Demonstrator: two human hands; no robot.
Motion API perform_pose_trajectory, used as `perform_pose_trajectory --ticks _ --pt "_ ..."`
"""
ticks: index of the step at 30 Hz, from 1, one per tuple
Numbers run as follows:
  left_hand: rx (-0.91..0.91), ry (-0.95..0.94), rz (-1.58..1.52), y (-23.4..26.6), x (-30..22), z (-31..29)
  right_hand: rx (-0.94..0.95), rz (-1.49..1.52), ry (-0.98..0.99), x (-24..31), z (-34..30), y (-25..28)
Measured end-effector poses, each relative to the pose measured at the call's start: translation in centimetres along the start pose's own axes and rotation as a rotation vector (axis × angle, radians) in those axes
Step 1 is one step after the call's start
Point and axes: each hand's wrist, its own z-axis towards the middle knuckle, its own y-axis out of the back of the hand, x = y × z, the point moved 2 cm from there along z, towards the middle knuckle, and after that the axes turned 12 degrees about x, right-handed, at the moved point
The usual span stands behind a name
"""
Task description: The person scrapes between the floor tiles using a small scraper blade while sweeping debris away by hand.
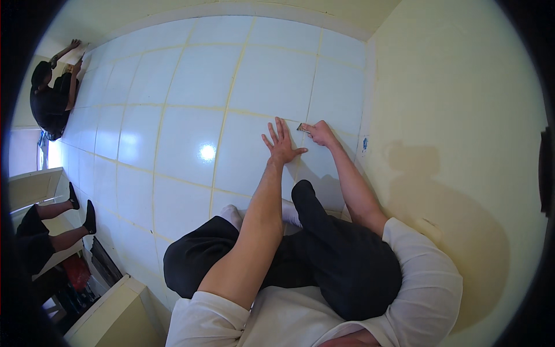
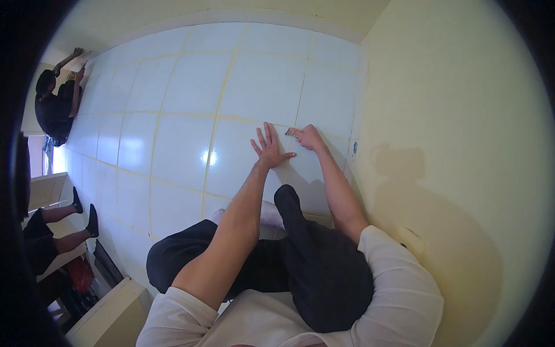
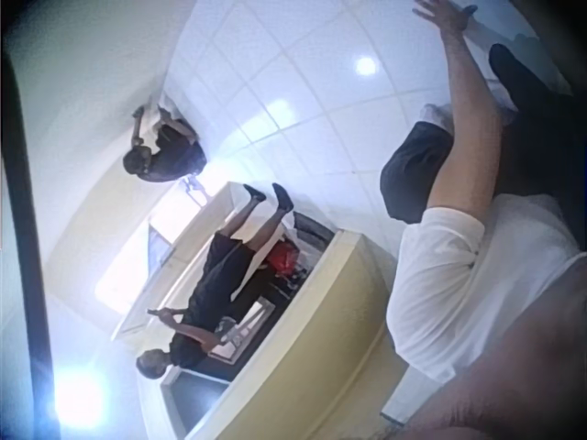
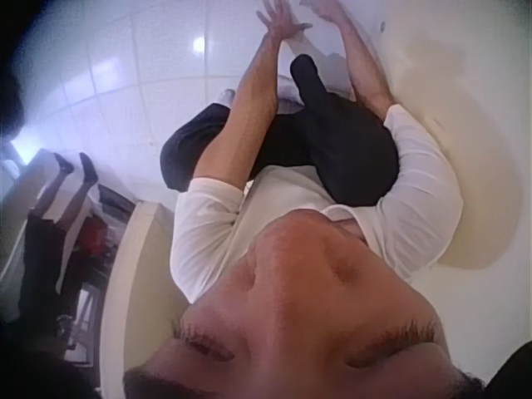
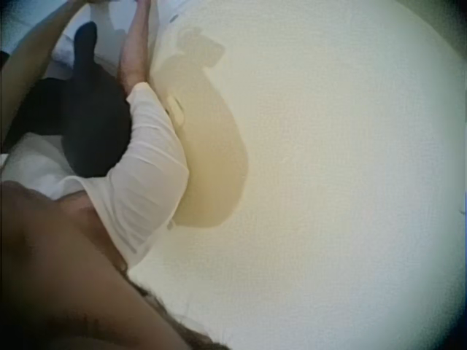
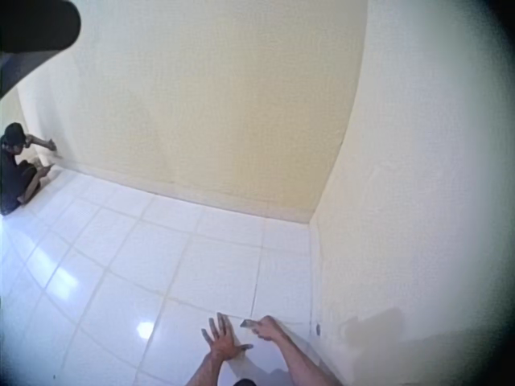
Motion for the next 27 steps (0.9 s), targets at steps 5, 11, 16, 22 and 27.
perform_pose_trajectory --ticks 5,11,16,22,27 --pt "0.016 0.012 -0.007 -0.1 0.5 -0.3 0.059 0.009 -0.059 0.6 -0.4 -0.6" --pt "0.011 0.007 -0.002 -0.1 0.6 -0.1 0.045 -0.015 -0.069 0.7 -0.3 -1.0" --pt "-0.006 -0.007 -0.002 -0.2 0.8 -0.2 0.140 -0.056 -0.075 0.8 -0.4 -1.0" --pt "-0.021 -0.034 0.019 0.3 0.3 -0.8 0.101 0.299 -0.004 0.9 -1.9 0.6" --pt "0.026 -0.315 0.273 1.2 -0.8 0.2 0.047 0.739 0.146 0.5 -2.3 1.4"
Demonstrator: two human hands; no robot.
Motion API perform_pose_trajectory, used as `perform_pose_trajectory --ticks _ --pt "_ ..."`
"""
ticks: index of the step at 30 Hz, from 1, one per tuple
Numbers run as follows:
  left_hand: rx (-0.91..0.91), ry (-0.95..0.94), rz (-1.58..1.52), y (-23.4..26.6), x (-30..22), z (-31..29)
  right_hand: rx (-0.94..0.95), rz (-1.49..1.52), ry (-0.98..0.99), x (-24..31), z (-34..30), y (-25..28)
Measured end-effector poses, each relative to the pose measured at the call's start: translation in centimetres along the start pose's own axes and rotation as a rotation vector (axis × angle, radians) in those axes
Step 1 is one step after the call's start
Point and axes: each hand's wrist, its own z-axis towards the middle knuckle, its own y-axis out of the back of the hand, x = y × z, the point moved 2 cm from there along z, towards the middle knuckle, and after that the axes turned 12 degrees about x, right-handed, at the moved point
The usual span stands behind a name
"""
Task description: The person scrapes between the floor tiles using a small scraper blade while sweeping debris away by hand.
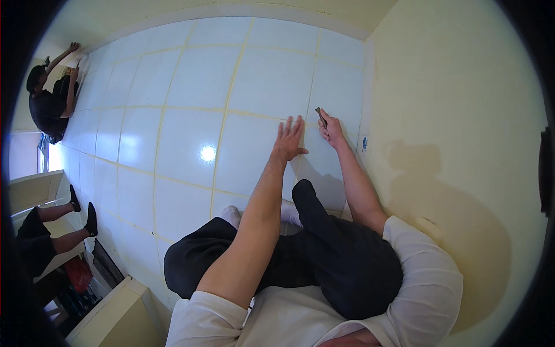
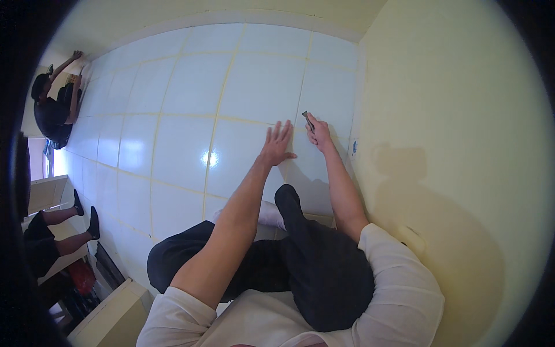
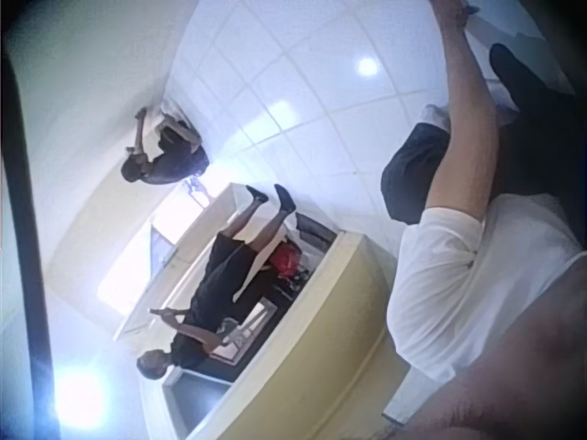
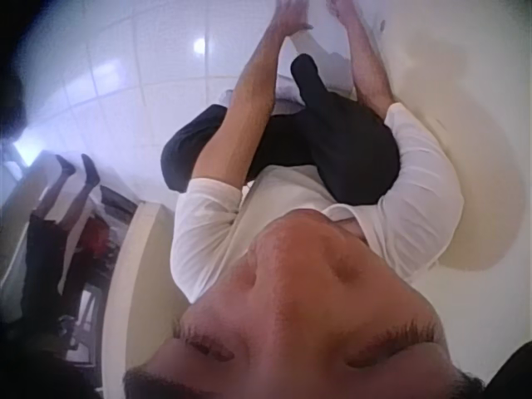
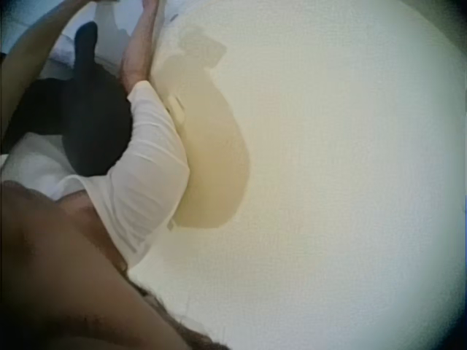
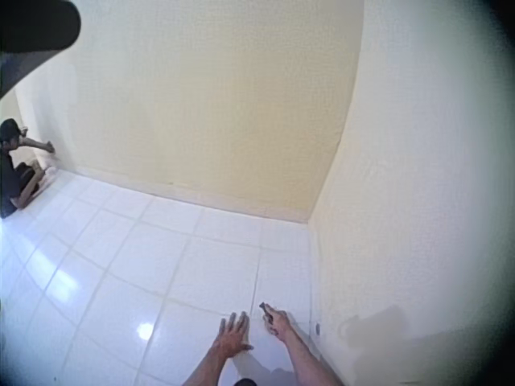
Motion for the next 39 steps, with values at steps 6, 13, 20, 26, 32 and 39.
perform_pose_trajectory --ticks 6,13,20,26,32,39 --pt "0.048 -0.353 0.328 -0.8 0.0 1.1 0.080 0.273 0.088 -0.7 0.5 1.1" --pt "-0.316 0.444 -0.105 -0.2 1.4 -0.9 -0.004 0.128 0.060 -1.3 0.4 -0.1" --pt "-0.157 -0.168 0.240 -1.6 0.6 -2.2 -0.755 -0.747 0.479 -3.9 -0.2 1.6" --pt "-0.037 -0.367 0.243 -2.4 -0.6 -2.3 -0.701 -0.899 0.542 -3.0 -1.9 -1.1" --pt "-0.118 0.201 -0.032 -1.7 1.6 -3.4 -0.659 -0.968 0.404 -3.5 -2.2 0.3" --pt "-0.104 0.273 -0.165 -3.8 3.4 -5.3 -0.618 -1.119 0.388 -2.9 -0.8 -0.3"
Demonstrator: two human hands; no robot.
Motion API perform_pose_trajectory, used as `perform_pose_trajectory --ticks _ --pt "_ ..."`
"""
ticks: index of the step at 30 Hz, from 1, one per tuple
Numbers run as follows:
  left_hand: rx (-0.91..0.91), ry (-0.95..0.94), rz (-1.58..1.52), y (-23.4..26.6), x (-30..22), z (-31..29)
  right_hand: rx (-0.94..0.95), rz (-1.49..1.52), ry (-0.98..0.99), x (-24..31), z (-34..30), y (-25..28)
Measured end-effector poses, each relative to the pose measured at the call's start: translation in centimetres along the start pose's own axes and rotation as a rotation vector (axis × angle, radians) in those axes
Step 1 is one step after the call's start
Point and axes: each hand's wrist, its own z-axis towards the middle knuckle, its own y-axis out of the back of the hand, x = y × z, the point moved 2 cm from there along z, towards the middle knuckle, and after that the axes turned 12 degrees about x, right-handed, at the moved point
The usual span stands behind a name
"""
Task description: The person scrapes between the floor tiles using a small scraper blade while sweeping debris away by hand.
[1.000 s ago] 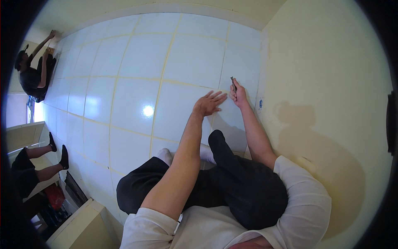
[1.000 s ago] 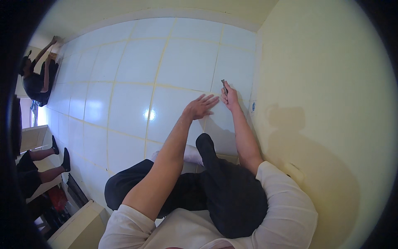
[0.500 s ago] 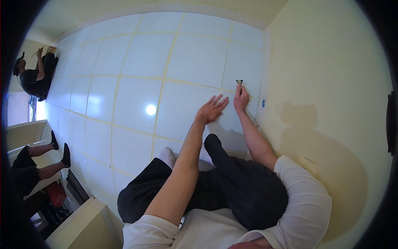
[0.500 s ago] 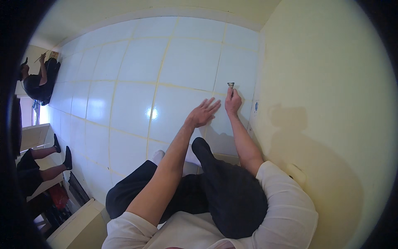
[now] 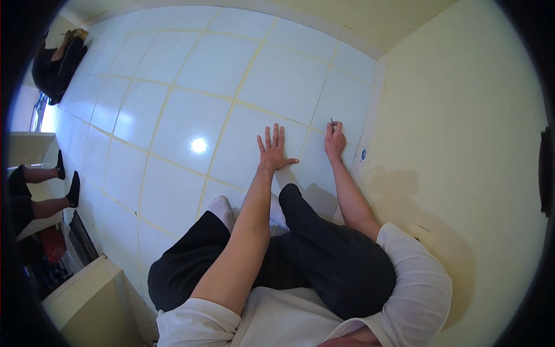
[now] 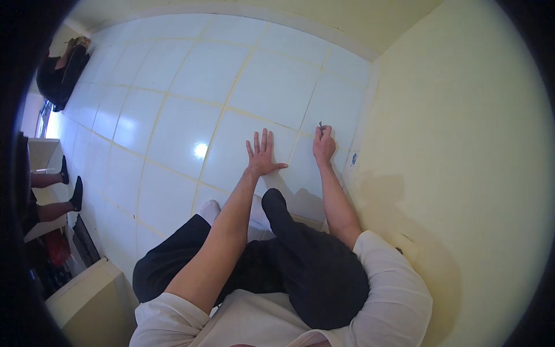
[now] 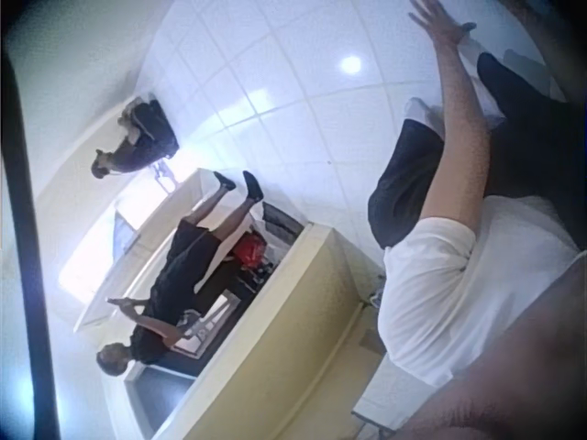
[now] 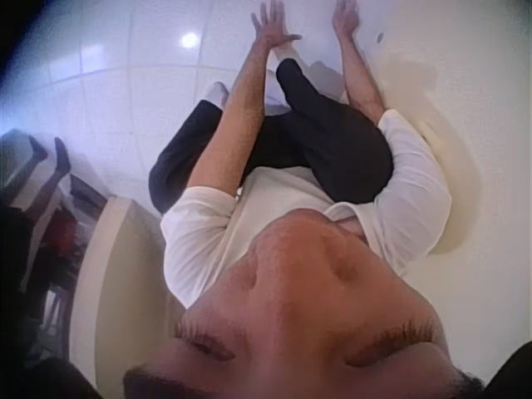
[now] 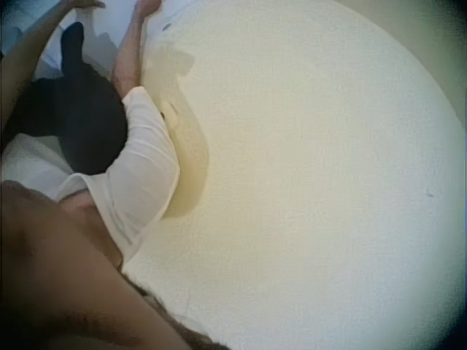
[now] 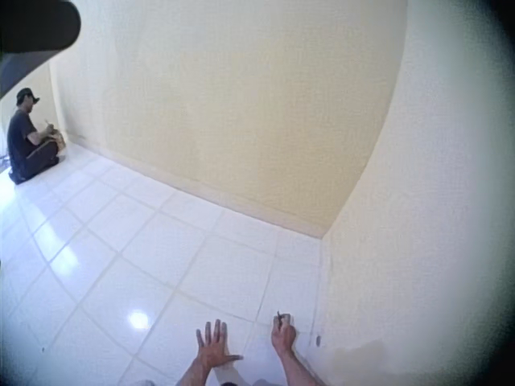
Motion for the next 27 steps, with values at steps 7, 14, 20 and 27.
perform_pose_trajectory --ticks 7,14,20,27 --pt "0.049 -0.019 0.001 0.1 -0.8 -0.3 0.135 0.051 -0.096 -1.9 1.5 0.2" --pt "0.048 -0.007 -0.002 -0.7 -0.8 0.0 0.298 0.393 -0.228 0.6 -1.0 -0.4" --pt "0.023 0.010 -0.017 -1.2 -1.5 0.5 0.433 0.569 -0.227 2.1 -2.9 -0.8" --pt "0.009 -0.014 -0.027 -1.0 -1.4 0.7 0.590 0.724 -0.333 0.0 -1.1 -0.2"
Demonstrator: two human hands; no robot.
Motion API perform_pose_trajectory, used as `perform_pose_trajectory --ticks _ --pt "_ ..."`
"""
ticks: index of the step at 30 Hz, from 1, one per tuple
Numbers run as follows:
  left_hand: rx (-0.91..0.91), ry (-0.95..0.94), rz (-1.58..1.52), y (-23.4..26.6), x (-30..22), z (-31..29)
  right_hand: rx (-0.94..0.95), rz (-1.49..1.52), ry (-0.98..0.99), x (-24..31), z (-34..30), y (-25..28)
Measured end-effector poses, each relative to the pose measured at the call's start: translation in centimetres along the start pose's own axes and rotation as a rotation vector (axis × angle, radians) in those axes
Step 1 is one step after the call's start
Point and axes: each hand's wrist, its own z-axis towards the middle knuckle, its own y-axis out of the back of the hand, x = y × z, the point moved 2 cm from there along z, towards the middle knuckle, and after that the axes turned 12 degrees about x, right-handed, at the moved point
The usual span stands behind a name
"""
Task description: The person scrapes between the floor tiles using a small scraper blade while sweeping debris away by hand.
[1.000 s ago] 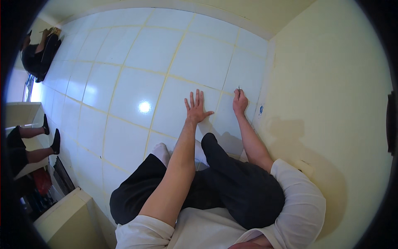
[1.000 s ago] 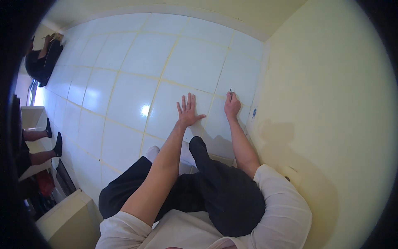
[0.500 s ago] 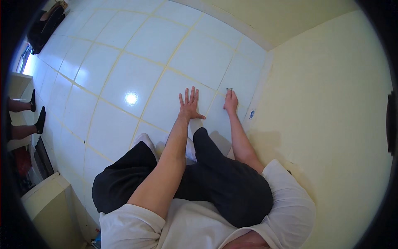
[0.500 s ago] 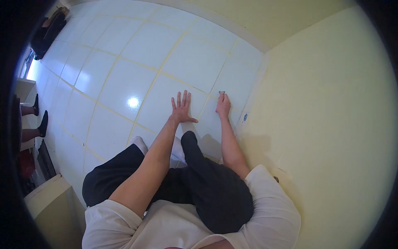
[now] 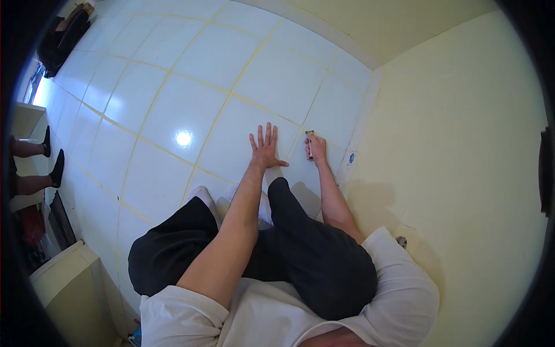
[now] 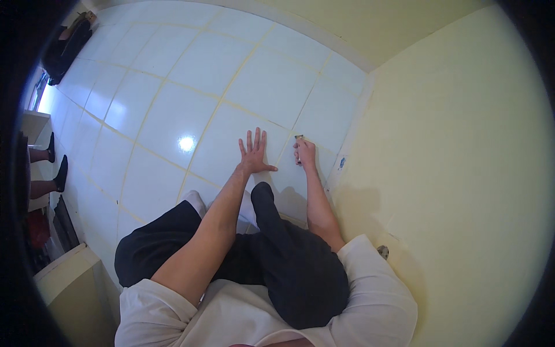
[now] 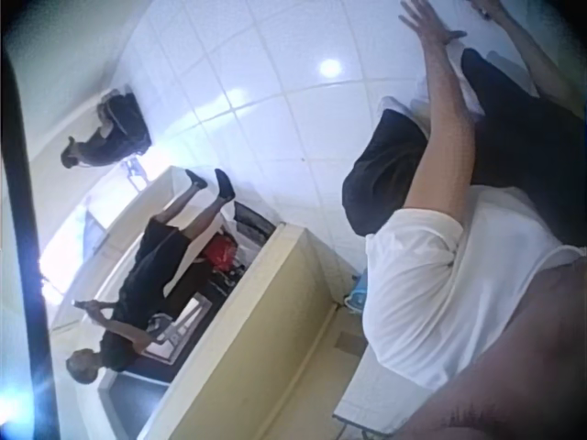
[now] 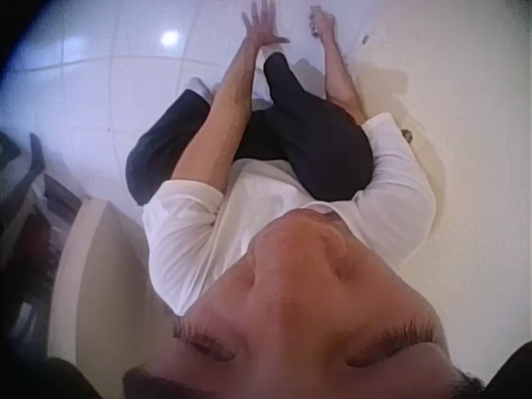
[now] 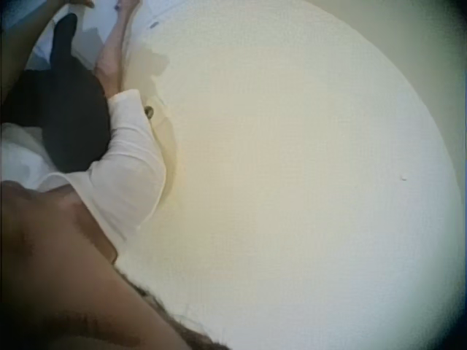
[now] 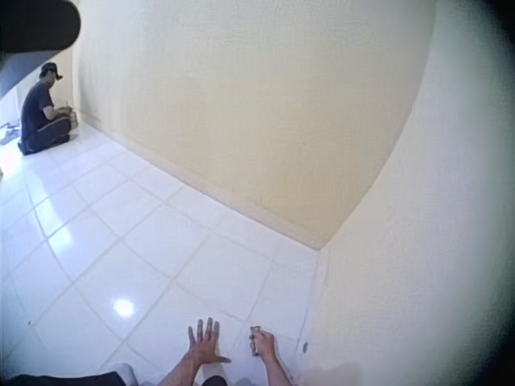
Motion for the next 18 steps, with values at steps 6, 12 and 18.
perform_pose_trajectory --ticks 6,12,18 --pt "0.113 0.068 0.103 2.2 -1.2 0.5 0.076 0.056 -0.001 -0.1 0.2 0.8" --pt "0.146 -0.036 0.205 3.3 -5.1 2.2 -0.160 -0.303 0.346 -0.8 2.6 3.5" --pt "0.168 -0.054 0.094 2.8 -2.4 1.5 0.019 -0.015 -0.162 1.5 0.3 0.6"
